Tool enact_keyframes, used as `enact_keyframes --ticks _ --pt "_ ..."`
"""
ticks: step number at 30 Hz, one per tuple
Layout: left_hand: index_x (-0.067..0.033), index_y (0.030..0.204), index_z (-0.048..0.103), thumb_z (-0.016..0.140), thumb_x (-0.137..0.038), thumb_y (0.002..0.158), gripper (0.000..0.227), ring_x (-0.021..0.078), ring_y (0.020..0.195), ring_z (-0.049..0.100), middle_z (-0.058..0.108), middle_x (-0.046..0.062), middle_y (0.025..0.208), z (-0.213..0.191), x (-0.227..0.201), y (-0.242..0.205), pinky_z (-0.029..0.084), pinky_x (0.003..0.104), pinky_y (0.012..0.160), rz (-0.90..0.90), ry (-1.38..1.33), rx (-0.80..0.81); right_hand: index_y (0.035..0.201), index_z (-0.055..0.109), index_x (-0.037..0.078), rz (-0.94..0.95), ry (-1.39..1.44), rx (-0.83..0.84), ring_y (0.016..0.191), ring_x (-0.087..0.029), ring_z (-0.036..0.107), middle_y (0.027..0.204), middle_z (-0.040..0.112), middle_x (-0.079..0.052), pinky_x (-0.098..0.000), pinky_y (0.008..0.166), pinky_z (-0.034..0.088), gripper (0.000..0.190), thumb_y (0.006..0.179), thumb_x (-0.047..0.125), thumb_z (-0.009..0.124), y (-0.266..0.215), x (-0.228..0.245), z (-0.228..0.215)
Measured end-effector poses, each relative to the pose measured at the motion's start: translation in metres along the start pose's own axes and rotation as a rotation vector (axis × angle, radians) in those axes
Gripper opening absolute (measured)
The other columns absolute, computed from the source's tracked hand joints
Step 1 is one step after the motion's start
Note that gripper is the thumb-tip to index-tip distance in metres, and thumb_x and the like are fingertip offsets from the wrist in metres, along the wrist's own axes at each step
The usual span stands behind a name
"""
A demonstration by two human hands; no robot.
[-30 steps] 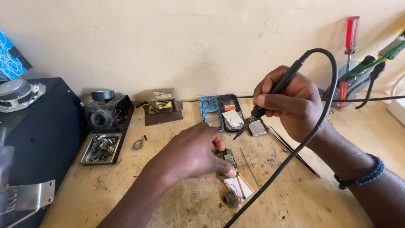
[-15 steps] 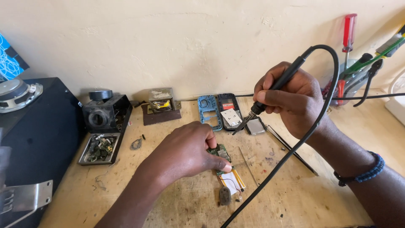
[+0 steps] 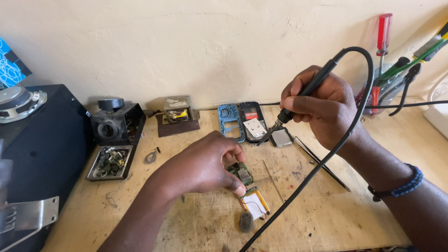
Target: The person uses a soldering iron to work on a small green circuit board, applying heat to various points on the board. They hold the board with one hand and the soldering iron with the other, occasionally adjusting the board's position on the workbench.
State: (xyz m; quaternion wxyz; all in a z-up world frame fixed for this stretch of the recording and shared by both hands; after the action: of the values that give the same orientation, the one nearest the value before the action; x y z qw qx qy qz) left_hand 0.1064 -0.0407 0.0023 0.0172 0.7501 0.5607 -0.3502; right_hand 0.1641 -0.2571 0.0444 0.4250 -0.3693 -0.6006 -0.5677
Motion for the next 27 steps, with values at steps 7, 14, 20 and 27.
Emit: enact_keyframes --ticks 7,14,20,27 --pt "-0.0198 0.114 0.069 0.093 -0.015 0.080 0.042 0.0137 0.096 0.062 0.067 -0.002 0.106 0.000 -0.002 -0.001 0.049 0.029 0.086 0.038 -0.253 0.033 0.085 0.061 0.007 0.011 -0.003 -0.022 0.060 -0.017 0.052 0.076 0.069 -0.015 -0.0266 0.050 0.037 0.017 0.075 0.004 0.073 -0.001 0.005 -0.001" --pt "-0.0061 0.126 0.072 0.079 -0.010 0.093 0.033 0.0184 0.077 0.067 0.074 0.010 0.103 0.000 0.001 0.011 0.059 0.029 0.068 0.025 -0.668 -0.089 0.091 0.061 0.009 -0.063 0.012 -0.061 0.062 -0.018 0.058 0.083 0.073 -0.014 -0.0266 0.053 0.043 0.016 0.080 0.007 0.072 -0.001 0.013 -0.010" --pt "-0.0035 0.124 0.077 0.088 -0.006 0.078 0.047 0.0188 0.085 0.067 0.077 0.011 0.102 0.006 0.010 0.020 0.057 0.030 0.076 -0.018 -0.847 -0.168 0.101 0.060 0.009 -0.101 0.001 -0.166 0.070 -0.019 0.063 0.092 0.072 -0.015 -0.0236 0.061 0.052 0.016 0.092 0.009 0.073 0.000 0.016 -0.021" --pt "-0.0024 0.108 0.085 0.092 -0.005 0.073 0.035 0.0163 0.080 0.072 0.082 0.008 0.091 0.006 0.013 0.028 0.058 0.030 0.081 0.077 -0.930 -0.253 0.127 0.055 0.000 -0.207 0.019 -0.115 0.067 -0.019 0.063 0.103 0.072 -0.020 -0.0240 0.057 0.049 0.026 0.106 0.009 0.067 -0.005 0.025 -0.014"
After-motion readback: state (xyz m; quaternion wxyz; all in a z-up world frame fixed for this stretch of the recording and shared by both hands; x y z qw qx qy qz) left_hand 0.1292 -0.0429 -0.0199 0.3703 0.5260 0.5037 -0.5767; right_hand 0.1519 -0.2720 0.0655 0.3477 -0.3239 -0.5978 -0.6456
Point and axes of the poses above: each hand's wrist, its own y-axis towards the middle knuckle, its own z-axis out of the palm, x = y × z, the point moved 7 cm from there along y, towards the middle knuckle
